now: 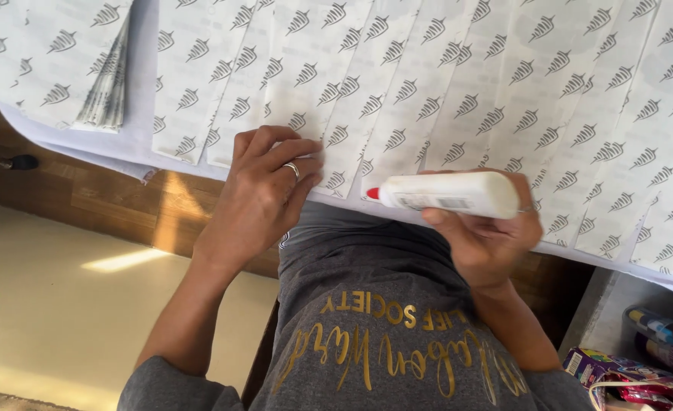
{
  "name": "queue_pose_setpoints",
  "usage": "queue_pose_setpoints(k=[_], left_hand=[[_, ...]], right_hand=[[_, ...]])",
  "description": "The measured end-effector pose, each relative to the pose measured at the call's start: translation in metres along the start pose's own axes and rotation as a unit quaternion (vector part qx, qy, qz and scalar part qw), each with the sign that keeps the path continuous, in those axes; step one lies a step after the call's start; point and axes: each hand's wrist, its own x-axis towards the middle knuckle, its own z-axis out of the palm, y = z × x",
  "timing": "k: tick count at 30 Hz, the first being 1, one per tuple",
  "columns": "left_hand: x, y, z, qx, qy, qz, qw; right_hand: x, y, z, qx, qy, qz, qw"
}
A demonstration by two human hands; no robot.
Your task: The person applies adhesive to a series of printed paper templates and then folds them along marked lines, pressing the edges to secure the folds. The person then gathers and stacks several of these folded paper items together.
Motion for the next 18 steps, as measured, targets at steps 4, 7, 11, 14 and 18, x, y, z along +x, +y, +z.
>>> queue_pose_setpoints(k=[4,7,11,14,18], left_hand=[[-0.008,-0.005,-0.002,0.006,-0.030,-0.007,0.999],[-0.006,-0.004,-0.004,-0.005,-0.019,-0.005,1.000],[-0.001,-0.003,0.003,0.007,-0.008,0.033,0.999],[-0.001,-0.001,0.009,0.076,-0.049,0.043,0.995],[0.000,0.002,0.012,0.055,-0.045,0.046,0.996]], right_hand=[[0.005,-0.006,0.025,0.046,-0.087,-0.028,0.995],[0.006,-0.011,0.029,0.044,-0.094,-0.027,0.994],[0.002,0.015,0.012,-0.012,-0.029,-0.035,0.999],[0.004,0.017,0.005,0.020,0.007,0.004,1.000],[0.007,0.018,-0.002,0.034,0.025,-0.004,0.999]])
